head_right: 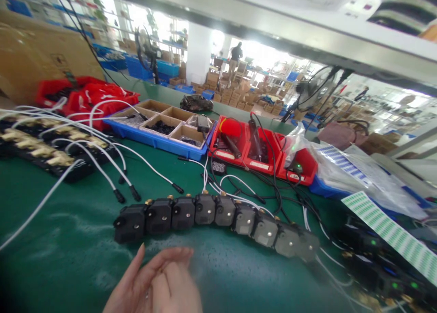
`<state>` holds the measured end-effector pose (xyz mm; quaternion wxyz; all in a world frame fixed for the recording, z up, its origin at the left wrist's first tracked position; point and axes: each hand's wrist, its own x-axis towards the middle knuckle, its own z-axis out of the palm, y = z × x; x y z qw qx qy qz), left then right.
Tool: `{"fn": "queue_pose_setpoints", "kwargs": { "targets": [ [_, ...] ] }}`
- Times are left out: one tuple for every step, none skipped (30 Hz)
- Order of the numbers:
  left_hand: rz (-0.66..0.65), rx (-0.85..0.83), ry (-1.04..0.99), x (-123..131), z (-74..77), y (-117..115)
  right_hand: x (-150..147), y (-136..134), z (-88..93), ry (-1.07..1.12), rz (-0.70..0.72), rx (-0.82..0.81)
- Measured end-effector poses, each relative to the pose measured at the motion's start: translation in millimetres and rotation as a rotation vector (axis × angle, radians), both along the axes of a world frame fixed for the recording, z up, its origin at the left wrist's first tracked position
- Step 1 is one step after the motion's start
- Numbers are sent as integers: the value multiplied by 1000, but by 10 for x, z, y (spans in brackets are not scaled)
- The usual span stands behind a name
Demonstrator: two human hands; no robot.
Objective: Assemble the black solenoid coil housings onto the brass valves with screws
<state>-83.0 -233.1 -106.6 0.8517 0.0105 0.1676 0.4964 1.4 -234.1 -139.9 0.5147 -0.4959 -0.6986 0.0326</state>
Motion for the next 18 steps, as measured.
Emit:
{"fn": "queue_pose_setpoints", "kwargs": {
  "targets": [
    [-2,2,-2,4,5,2,13,6,31,-7,4,-6],
    [-6,5,-6,8,15,6,33,12,72,-2,25,-11],
    [-11,9,-12,15,30,11,62,19,123,12,61,-20],
    [-16,15,-22,24,46,19,104,30,187,33,113,-24],
    [-21,20,-34,34,63,29,159,48,261,61,178,-34],
    [-21,26,-47,46,77,40,228,76,345,92,240,-56],
    [-18,33,-57,57,86,52,309,117,435,117,287,-87],
    [-9,43,-65,67,89,62,397,172,528,131,299,-117],
    [4,52,-73,75,86,70,487,242,619,124,291,-140],
    [16,67,-81,80,77,75,576,326,703,92,259,-139],
    [23,83,-88,83,64,77,656,419,776,48,217,-116],
    [30,98,-91,82,48,76,724,517,833,-2,180,-77],
    [32,107,-88,79,32,72,778,614,873,-53,152,-36],
    [34,107,-76,75,17,67,815,706,896,-96,141,-7],
    [32,105,-59,69,4,61,838,787,904,-131,141,10],
    [33,99,-39,64,-6,55,848,854,899,-158,148,17],
    [32,94,-24,59,-14,50,849,908,886,-179,158,17],
    [33,91,-14,56,-20,47,843,948,869,-195,166,14]
  ]
}}
